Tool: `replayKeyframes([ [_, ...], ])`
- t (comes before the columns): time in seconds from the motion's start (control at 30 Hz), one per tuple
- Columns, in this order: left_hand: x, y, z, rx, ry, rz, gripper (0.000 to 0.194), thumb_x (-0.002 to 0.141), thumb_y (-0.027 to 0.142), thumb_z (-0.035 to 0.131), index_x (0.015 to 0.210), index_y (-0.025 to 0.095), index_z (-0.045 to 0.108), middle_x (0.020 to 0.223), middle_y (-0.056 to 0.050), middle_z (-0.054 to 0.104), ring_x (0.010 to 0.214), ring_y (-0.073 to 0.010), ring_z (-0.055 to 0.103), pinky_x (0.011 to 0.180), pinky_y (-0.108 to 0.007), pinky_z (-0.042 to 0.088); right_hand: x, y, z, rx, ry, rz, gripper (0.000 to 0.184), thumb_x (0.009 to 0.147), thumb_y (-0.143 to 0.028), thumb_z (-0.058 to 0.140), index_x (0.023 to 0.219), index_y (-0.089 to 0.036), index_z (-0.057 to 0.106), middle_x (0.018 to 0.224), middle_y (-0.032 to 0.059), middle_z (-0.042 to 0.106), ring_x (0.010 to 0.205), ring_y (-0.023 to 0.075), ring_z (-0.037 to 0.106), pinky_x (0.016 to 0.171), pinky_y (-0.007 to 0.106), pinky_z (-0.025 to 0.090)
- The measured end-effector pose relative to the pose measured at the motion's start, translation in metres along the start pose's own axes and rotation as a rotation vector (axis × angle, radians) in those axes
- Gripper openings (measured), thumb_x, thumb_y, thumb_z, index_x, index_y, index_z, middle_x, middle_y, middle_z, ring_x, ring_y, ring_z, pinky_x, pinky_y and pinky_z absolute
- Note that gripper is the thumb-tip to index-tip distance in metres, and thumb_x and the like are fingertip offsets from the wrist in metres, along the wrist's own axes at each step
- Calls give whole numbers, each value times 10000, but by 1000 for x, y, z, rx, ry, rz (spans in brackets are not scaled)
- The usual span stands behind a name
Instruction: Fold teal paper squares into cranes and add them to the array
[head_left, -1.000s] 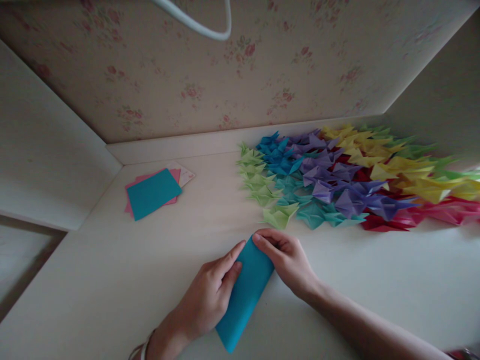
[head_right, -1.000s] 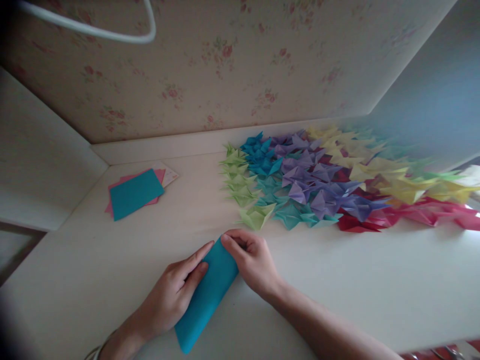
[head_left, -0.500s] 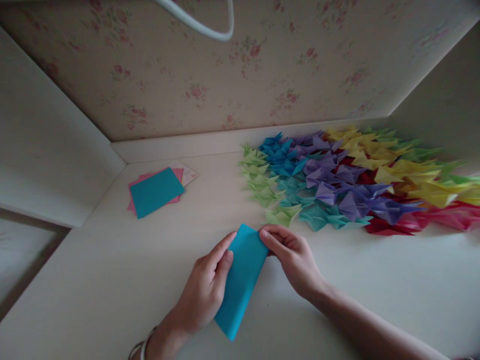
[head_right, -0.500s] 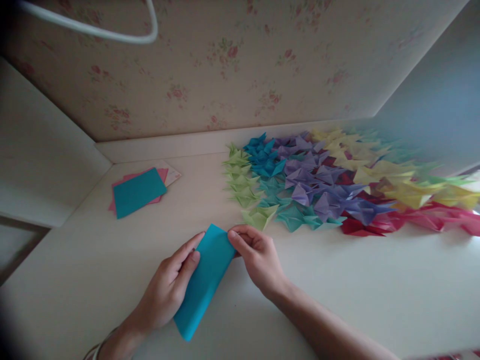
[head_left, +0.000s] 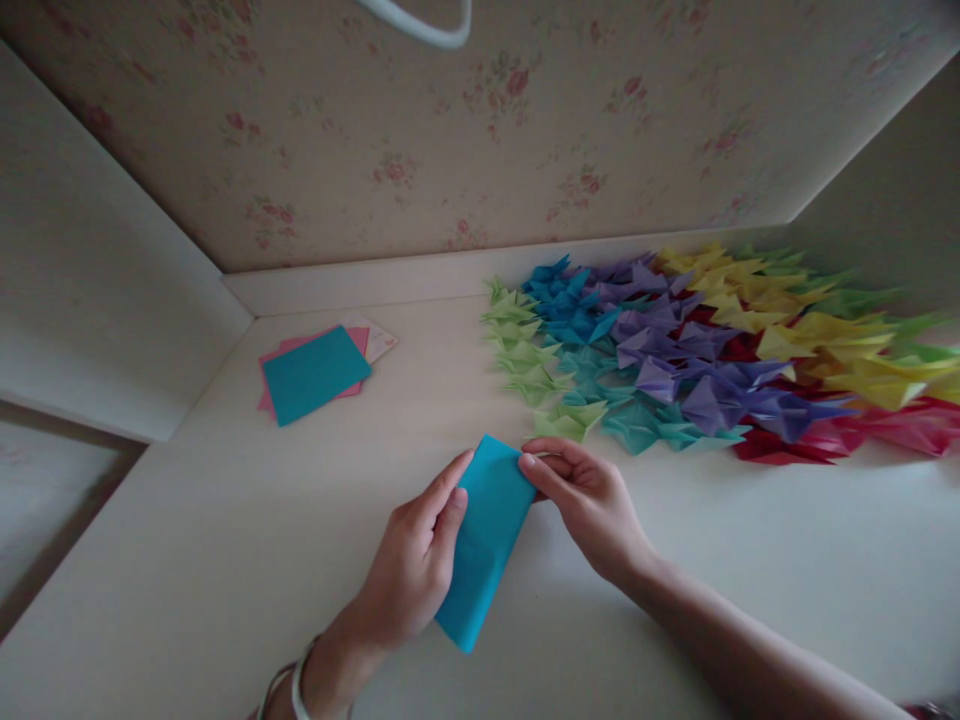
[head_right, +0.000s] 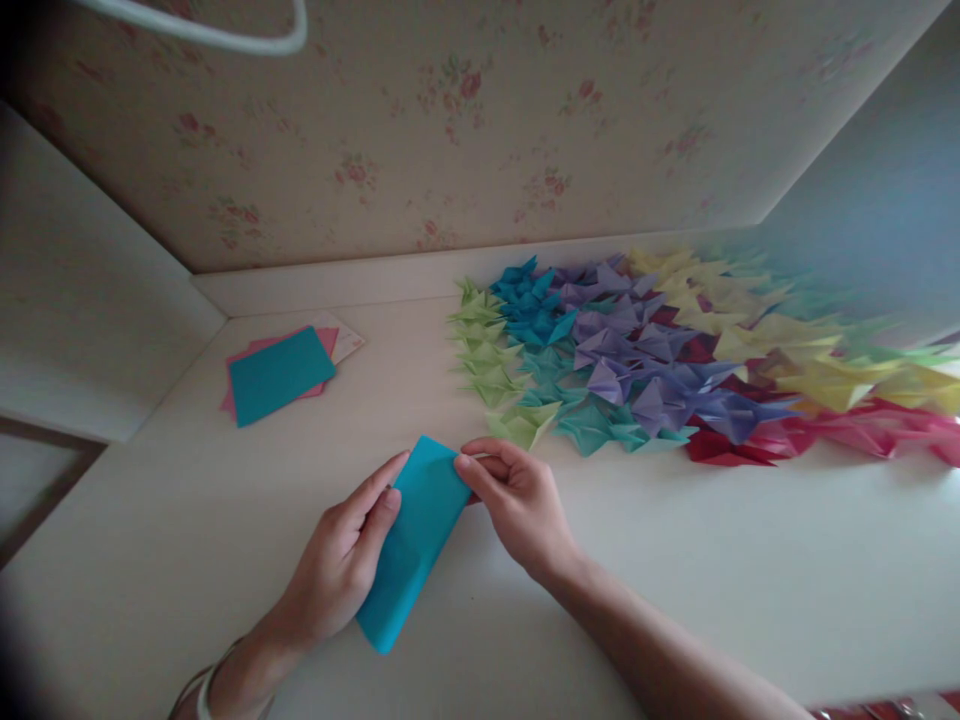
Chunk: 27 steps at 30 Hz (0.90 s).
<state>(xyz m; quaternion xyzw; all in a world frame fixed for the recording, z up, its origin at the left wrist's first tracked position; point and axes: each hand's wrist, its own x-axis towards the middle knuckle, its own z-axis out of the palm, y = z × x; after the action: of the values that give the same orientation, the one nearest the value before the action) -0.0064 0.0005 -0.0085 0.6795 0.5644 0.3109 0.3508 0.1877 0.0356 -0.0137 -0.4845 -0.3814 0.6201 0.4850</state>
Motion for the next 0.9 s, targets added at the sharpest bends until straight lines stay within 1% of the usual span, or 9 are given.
replayKeyframes([
  [0.1,0,0,1,34,24,-1,429,1021,330,412,1411,178,504,1411,-74,582,1249,-245,592,965,-301,544,0,2,-1,-3,22,-13,322,724,-411,812,882,-157,693,686,16,716,648,155,635,592,270,544],
  [0.2,1,-3,2,68,51,45,399,1017,312,424,1361,158,555,1321,-86,662,1140,-227,673,932,-298,565,0,4,-1,-19,30,-29,313,725,-407,813,870,-158,690,678,15,715,643,153,635,586,264,542],
  [0.27,1,-6,4,87,63,109,377,1016,279,428,1341,155,571,1260,-89,703,1071,-208,708,910,-280,572,1,4,-1,-25,28,-37,301,732,-405,810,859,-159,691,679,12,714,639,143,630,586,253,537],
  [0.43,0,-16,5,144,23,292,430,1002,172,433,1430,144,471,1303,-110,674,1123,-188,680,958,-260,539,4,1,-1,11,18,23,298,719,-396,822,832,-156,687,668,5,702,635,130,623,593,237,526],
  [0.53,-1,-15,5,134,18,274,438,1004,164,430,1441,139,456,1303,-116,672,1122,-184,680,956,-252,539,5,0,-1,33,24,31,309,708,-392,832,831,-154,678,670,5,702,630,126,617,592,232,518],
  [0.63,-2,-12,5,109,45,232,419,1010,184,431,1422,129,482,1318,-125,660,1157,-193,661,963,-250,535,4,-1,0,64,19,58,353,705,-395,836,911,-166,664,659,-4,700,632,129,617,602,234,512],
  [0.73,-2,-11,6,122,71,247,419,1003,184,444,1416,121,488,1289,-132,679,1104,-196,691,930,-251,554,1,-2,2,119,-80,151,399,718,-400,828,1002,-182,652,724,2,713,669,143,631,653,258,522],
  [0.83,-3,-13,8,145,82,297,438,998,160,438,1434,131,464,1256,-130,699,1056,-196,712,907,-260,568,-3,-1,5,150,-236,228,318,772,-421,780,916,-152,692,804,39,719,721,159,640,732,290,527],
  [0.9,-4,-15,8,150,78,313,452,998,148,432,1450,138,440,1261,-130,696,1049,-190,713,905,-259,569,-5,0,6,154,-289,254,300,796,-424,758,851,-133,708,788,49,717,714,159,636,749,293,523],
])
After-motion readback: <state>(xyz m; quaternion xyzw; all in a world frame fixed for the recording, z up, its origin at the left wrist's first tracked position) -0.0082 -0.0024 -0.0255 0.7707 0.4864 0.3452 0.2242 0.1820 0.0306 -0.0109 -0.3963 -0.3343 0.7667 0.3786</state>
